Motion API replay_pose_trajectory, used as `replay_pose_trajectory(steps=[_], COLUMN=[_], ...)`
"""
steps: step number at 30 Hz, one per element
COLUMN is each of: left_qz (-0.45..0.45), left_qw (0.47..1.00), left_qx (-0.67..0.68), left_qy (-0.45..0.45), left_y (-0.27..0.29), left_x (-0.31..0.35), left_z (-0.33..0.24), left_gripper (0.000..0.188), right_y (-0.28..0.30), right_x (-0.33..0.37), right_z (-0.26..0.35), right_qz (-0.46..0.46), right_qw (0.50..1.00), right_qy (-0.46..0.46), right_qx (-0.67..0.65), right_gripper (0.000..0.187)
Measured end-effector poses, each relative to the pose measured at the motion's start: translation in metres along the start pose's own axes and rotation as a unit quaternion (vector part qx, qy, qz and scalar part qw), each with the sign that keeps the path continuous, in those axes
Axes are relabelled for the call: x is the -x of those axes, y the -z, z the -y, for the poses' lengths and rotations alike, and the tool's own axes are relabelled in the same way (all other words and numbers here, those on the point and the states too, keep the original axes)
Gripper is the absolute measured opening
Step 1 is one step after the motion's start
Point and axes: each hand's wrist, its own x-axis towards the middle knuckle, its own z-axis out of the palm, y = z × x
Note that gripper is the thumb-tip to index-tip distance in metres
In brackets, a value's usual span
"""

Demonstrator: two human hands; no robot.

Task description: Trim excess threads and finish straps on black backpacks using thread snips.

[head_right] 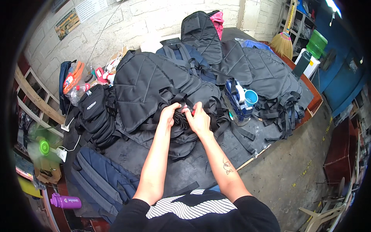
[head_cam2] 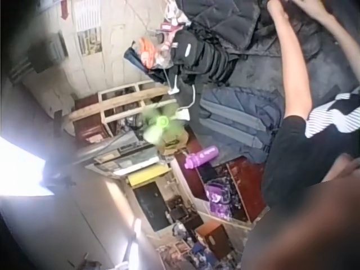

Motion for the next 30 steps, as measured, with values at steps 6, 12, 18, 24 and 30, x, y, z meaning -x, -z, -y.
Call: replay_pose_trajectory(steps=[6,12,18,24,30], left_qz=[0.002,-0.021,-0.049,-0.067,-0.032], left_qw=[0.999,0.999,0.998,0.997,0.999], left_qx=[-0.016,0.003,-0.041,-0.028,-0.005], left_qy=[-0.039,-0.025,-0.026,-0.040,-0.016], left_y=[0.008,0.003,0.003,-0.001,0.006], left_x=[-0.007,-0.005,-0.006,0.000,-0.002], left_z=[0.011,0.007,0.007,0.004,0.005], left_gripper=[0.011,0.006,0.007,0.006,0.007], right_y=[-0.022,-0.029,-0.033,-0.030,-0.031], right_x=[-0.005,-0.006,-0.004,-0.002,-0.001], right_z=[0.001,-0.006,-0.008,-0.004,-0.004], right_qz=[-0.021,-0.033,-0.040,-0.034,-0.049], right_qw=[0.999,0.998,0.998,0.998,0.996], right_qy=[0.043,0.037,0.042,0.043,0.050], right_qx=[-0.015,-0.027,-0.024,-0.034,-0.052], right_gripper=[0.029,0.025,0.026,0.026,0.024])
